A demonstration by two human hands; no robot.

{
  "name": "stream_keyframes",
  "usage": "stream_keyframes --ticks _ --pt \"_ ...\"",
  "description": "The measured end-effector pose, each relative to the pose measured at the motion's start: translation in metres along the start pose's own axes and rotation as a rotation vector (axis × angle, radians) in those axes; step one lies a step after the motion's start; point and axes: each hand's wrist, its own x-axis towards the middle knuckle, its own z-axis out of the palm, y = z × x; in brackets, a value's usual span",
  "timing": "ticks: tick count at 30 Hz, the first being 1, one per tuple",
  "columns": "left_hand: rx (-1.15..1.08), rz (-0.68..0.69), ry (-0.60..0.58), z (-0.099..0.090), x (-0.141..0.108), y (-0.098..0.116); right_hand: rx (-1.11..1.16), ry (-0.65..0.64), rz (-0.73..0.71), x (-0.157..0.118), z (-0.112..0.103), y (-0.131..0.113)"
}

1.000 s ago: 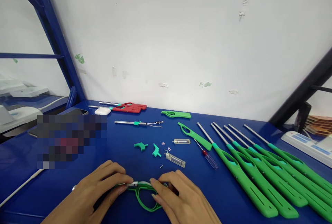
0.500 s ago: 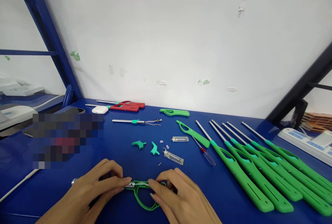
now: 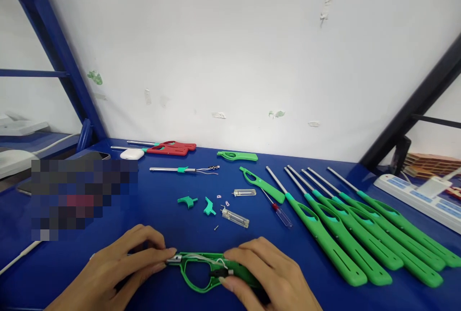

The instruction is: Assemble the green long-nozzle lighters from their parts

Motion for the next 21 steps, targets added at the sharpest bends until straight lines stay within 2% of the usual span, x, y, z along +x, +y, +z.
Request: stream_keyframes --ticks 5,8,11,13,17,21 --pt "0.038 0.022 0.089 0.001 -0.003 -0.001 0.005 0.004 -0.016 -0.003 0.000 0.002" --pt "0.132 0.024 0.117 -0.005 0.006 0.001 0.003 0.031 -0.019 0.000 0.002 -0.001" --pt "0.170 0.006 0.085 -0.012 0.028 -0.001 0.003 0.048 -0.005 0.003 0.003 -0.002" --pt "0.206 -0.049 -0.009 -0.014 0.049 -0.007 0.006 0.057 0.006 0.003 0.004 -0.002" --pt "0.225 -0.040 -0.080 -0.006 0.085 -0.025 0.008 0.040 0.012 0.002 0.006 -0.001" --pt "0.220 -0.007 -0.046 0.002 0.095 -0.031 -0.006 0.029 0.011 0.000 0.008 -0.001"
